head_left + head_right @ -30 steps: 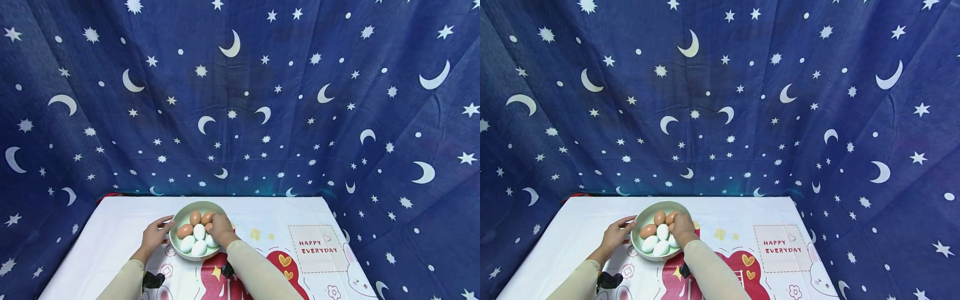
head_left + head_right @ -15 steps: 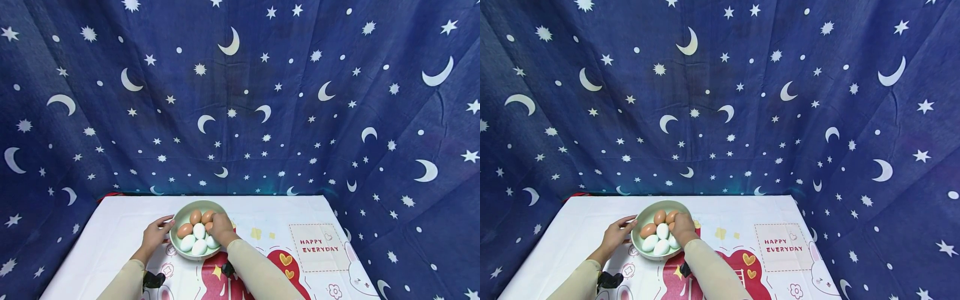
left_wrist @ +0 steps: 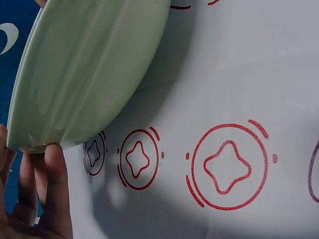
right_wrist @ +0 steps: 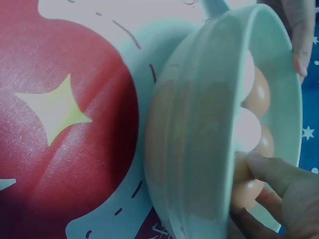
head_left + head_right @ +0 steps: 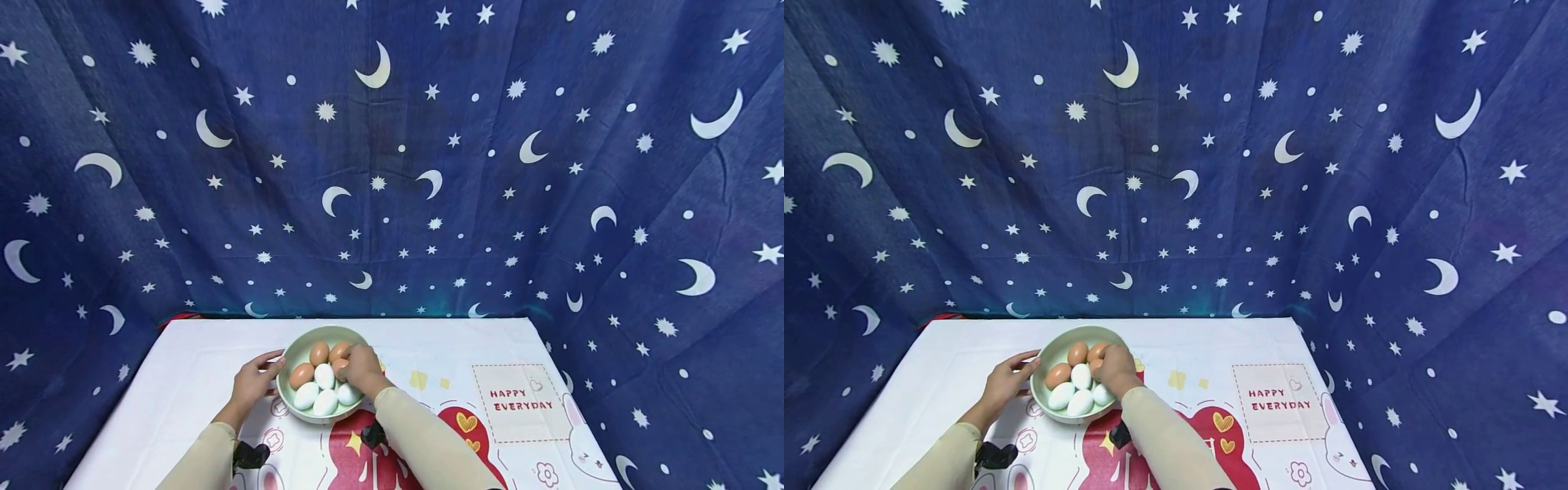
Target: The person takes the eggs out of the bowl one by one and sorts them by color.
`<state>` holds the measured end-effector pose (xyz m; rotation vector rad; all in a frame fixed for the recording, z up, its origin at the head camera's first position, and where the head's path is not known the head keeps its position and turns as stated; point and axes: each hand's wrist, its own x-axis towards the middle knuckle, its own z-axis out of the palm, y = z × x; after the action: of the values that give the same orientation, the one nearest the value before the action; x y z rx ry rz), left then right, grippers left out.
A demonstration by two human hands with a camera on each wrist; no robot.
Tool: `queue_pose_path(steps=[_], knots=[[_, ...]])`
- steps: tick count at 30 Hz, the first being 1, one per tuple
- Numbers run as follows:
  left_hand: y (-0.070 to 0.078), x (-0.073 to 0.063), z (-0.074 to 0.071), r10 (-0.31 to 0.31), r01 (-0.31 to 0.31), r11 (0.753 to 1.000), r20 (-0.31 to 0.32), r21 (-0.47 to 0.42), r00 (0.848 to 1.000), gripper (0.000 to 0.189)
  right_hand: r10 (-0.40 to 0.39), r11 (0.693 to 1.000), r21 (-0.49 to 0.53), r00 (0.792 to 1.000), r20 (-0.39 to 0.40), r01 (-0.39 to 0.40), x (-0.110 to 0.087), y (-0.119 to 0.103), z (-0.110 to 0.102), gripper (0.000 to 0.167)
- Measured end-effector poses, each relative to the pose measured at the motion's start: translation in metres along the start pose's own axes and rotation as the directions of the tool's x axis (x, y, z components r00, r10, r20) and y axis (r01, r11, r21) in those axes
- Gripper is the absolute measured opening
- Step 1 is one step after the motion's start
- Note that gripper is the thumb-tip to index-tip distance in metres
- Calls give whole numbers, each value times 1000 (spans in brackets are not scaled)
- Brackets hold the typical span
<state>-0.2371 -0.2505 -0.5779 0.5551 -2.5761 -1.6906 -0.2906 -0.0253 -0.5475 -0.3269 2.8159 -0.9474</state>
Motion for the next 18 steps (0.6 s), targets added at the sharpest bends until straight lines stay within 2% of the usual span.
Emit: queue_pose_path(steps=[3, 12, 18], knots=[[-1, 1, -1, 2, -2, 1000, 2, -4, 1000, 46, -4, 1000, 13, 1000, -4, 4, 0, 0, -4, 27], [2, -2, -3, -6, 6, 1000, -1, 7, 1000, 47, 61, 983, 170, 998, 26, -64, -3, -5, -16, 26], [3, -3, -1, -3, 3, 1000, -3, -2, 1000, 46, 62, 982, 175, 998, 30, -66, -8, -5, -24, 25]])
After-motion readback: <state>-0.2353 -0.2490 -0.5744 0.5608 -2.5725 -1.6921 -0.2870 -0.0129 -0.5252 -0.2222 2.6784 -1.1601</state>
